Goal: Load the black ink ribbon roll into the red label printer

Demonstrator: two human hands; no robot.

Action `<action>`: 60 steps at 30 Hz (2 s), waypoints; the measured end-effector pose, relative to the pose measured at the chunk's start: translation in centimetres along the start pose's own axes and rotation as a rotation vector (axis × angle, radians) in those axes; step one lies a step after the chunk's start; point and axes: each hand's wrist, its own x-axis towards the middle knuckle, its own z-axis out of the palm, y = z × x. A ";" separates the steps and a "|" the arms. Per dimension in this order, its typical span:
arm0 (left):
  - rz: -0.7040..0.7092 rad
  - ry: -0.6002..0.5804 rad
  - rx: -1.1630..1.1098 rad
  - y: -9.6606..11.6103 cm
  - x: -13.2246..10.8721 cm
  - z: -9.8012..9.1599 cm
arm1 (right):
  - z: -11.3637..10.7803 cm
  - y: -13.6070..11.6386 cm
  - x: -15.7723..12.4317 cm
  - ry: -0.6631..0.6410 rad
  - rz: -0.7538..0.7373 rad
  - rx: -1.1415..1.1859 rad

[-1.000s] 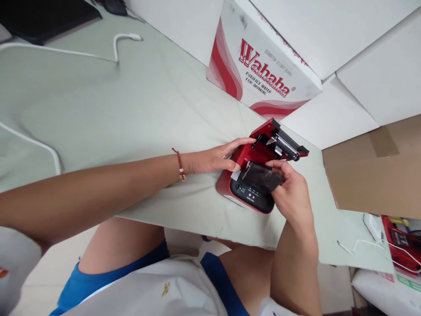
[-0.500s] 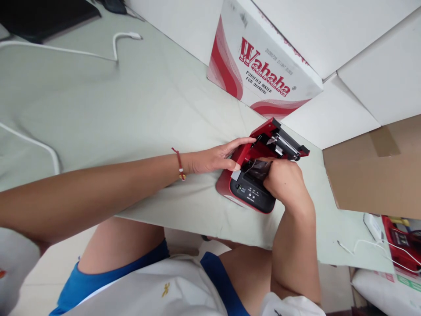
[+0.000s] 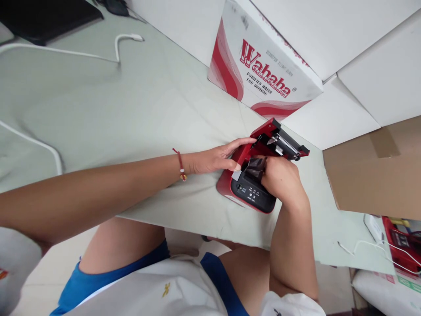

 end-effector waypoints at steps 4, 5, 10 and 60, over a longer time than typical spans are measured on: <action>0.019 -0.006 0.015 -0.3 0.2 -0.2 | 0.8 0.4 0.4 0.057 0.041 0.076; 0.025 -0.006 0.025 -0.4 0.2 -0.2 | 1.0 0.6 0.3 0.087 0.042 0.154; 0.051 -0.012 0.049 -1.0 0.4 -0.5 | 2.2 1.8 -2.1 0.279 -0.132 0.870; 1.146 0.299 1.254 -0.5 -2.3 6.4 | 7.0 1.5 -0.9 1.013 0.170 1.355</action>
